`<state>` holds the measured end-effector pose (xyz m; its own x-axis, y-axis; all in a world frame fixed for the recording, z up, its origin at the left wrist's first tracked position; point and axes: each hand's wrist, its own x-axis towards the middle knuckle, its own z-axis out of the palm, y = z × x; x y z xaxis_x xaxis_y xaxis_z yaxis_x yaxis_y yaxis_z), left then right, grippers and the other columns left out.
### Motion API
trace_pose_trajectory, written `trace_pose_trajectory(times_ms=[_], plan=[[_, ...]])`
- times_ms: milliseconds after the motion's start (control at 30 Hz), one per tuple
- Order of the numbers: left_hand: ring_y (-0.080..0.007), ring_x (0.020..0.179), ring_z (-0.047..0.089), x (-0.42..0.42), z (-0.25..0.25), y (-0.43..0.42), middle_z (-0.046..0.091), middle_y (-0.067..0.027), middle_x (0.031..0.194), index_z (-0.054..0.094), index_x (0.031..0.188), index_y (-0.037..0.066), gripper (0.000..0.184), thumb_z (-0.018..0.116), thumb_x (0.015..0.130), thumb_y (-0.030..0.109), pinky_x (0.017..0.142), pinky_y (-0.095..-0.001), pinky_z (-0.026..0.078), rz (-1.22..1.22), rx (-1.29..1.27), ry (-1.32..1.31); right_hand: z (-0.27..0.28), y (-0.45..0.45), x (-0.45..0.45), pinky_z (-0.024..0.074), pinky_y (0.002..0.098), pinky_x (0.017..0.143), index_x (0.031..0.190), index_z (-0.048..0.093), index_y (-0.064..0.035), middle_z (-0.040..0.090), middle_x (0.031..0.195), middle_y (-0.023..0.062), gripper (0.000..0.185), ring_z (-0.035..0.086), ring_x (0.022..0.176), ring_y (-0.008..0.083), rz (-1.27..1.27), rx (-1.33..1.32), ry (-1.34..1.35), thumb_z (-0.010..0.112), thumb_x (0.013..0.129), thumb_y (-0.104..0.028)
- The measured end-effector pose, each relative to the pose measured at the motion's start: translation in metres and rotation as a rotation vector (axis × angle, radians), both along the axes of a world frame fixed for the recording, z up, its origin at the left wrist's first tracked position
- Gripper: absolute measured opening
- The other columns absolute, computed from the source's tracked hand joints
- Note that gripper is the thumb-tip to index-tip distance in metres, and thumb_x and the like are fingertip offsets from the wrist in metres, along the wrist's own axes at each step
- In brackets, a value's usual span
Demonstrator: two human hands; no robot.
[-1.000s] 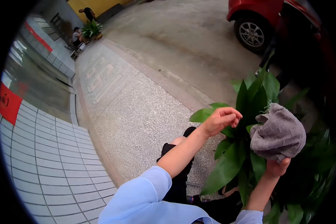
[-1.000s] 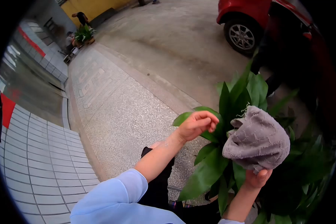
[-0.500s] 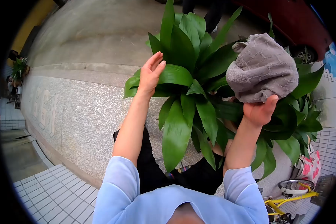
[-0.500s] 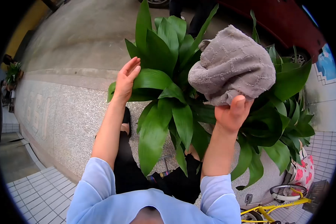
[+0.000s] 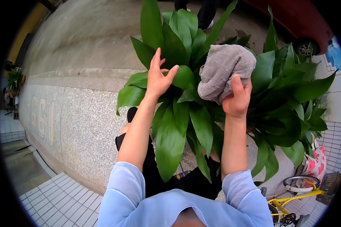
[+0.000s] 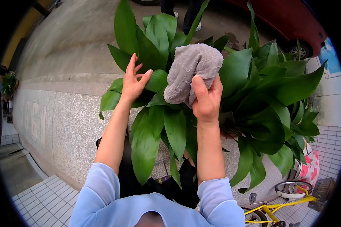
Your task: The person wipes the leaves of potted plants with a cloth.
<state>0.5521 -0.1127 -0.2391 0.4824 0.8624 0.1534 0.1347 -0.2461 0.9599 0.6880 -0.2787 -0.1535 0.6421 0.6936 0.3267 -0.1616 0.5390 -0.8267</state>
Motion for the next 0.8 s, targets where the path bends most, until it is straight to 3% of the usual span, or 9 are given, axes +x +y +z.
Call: trace_pose_trajectory(times_ms=[133,233,333,433,500,567,600,700,800], plan=[[-0.0184,0.097,0.061,0.003,-0.005,0.001,0.056,-0.0145,0.127,0.036,0.143,0.001,0.08,0.077,0.078,0.022,0.077,-0.0304,0.05,0.007,-0.021,0.007,0.0,0.003,-0.005,0.0402,0.0314,0.097,0.127,0.048,0.004,0.058,0.118,0.0091,0.044,0.055,0.107,0.0167,0.01,-0.011,0.027,0.061,0.09,-0.017],[-0.0127,0.085,0.061,0.001,0.001,0.002,0.068,-0.0091,0.103,0.051,0.132,0.0,0.066,0.078,0.077,0.022,0.075,-0.0279,0.049,-0.182,-0.111,-0.069,-0.001,0.005,-0.007,0.0407,0.0312,0.096,0.126,0.049,0.0039,0.058,0.116,0.0075,0.042,0.054,0.105,0.0151,-0.002,-0.037,-0.006,0.06,0.091,-0.016],[-0.0128,0.084,0.063,-0.012,0.017,-0.002,0.07,-0.0075,0.095,0.062,0.118,-0.001,0.048,0.077,0.078,0.022,0.077,-0.0285,0.05,-0.28,-0.279,0.107,-0.013,0.01,-0.004,0.0419,0.0272,0.09,0.119,0.054,0.0025,0.058,0.114,0.005,0.035,0.054,0.098,0.0121,-0.065,-0.101,-0.148,0.063,0.091,-0.016],[-0.0143,0.096,0.062,-0.028,0.033,0.003,0.066,-0.009,0.11,0.059,0.117,-0.003,0.04,0.073,0.084,0.016,0.084,-0.0295,0.05,-0.319,-0.34,0.239,-0.011,0.017,-0.01,0.044,0.0258,0.08,0.108,0.059,0.0015,0.058,0.103,0.0042,0.026,0.054,0.089,0.0122,-0.159,-0.193,-0.275,0.067,0.088,-0.012],[-0.0162,0.098,0.061,-0.039,0.025,0.005,0.066,-0.008,0.112,0.058,0.12,-0.003,0.042,0.067,0.09,0.026,0.084,-0.0296,0.05,-0.285,-0.248,0.231,-0.017,0.024,-0.011,0.0446,0.0266,0.077,0.104,0.059,0.0016,0.057,0.097,0.0047,0.023,0.054,0.085,0.0132,-0.22,-0.247,-0.428,0.068,0.086,-0.01],[-0.0174,0.101,0.06,-0.048,0.023,0.009,0.065,-0.0076,0.113,0.058,0.122,-0.003,0.044,0.063,0.093,0.03,0.087,-0.0304,0.048,-0.21,-0.236,0.304,-0.016,0.03,-0.019,0.0448,0.0279,0.075,0.098,0.06,0.0021,0.055,0.091,0.0068,0.02,0.055,0.082,0.0159,-0.213,-0.224,-0.388,0.069,0.084,-0.008],[-0.0176,0.11,0.055,-0.051,0.022,0.009,0.062,-0.007,0.118,0.055,0.126,-0.002,0.046,0.056,0.097,0.035,0.094,-0.0315,0.044,-0.194,-0.185,0.246,-0.016,0.033,-0.021,0.0449,0.0279,0.075,0.098,0.06,0.0021,0.055,0.092,0.0069,0.02,0.055,0.082,0.0162,-0.203,-0.211,-0.4,0.069,0.083,-0.008],[-0.0176,0.118,0.05,-0.055,0.022,-0.001,0.058,-0.0073,0.125,0.051,0.13,0.0,0.049,0.052,0.099,0.038,0.099,-0.0326,0.039,-0.179,-0.298,0.121,-0.023,0.042,-0.031,0.0451,0.0282,0.074,0.096,0.06,0.0023,0.056,0.092,0.0076,0.019,0.055,0.081,0.0172,-0.139,-0.182,-0.399,0.069,0.082,-0.007],[-0.0183,0.121,0.048,-0.057,0.002,-0.013,0.054,-0.0065,0.13,0.048,0.134,0.004,0.052,0.049,0.099,0.042,0.101,-0.0337,0.039,-0.113,-0.65,-0.208,-0.041,0.052,-0.048,0.0474,0.033,0.075,0.099,0.062,0.0016,0.055,0.093,0.0129,0.028,0.057,0.083,0.0265,-0.061,-0.259,-0.59,0.073,0.077,-0.011]])
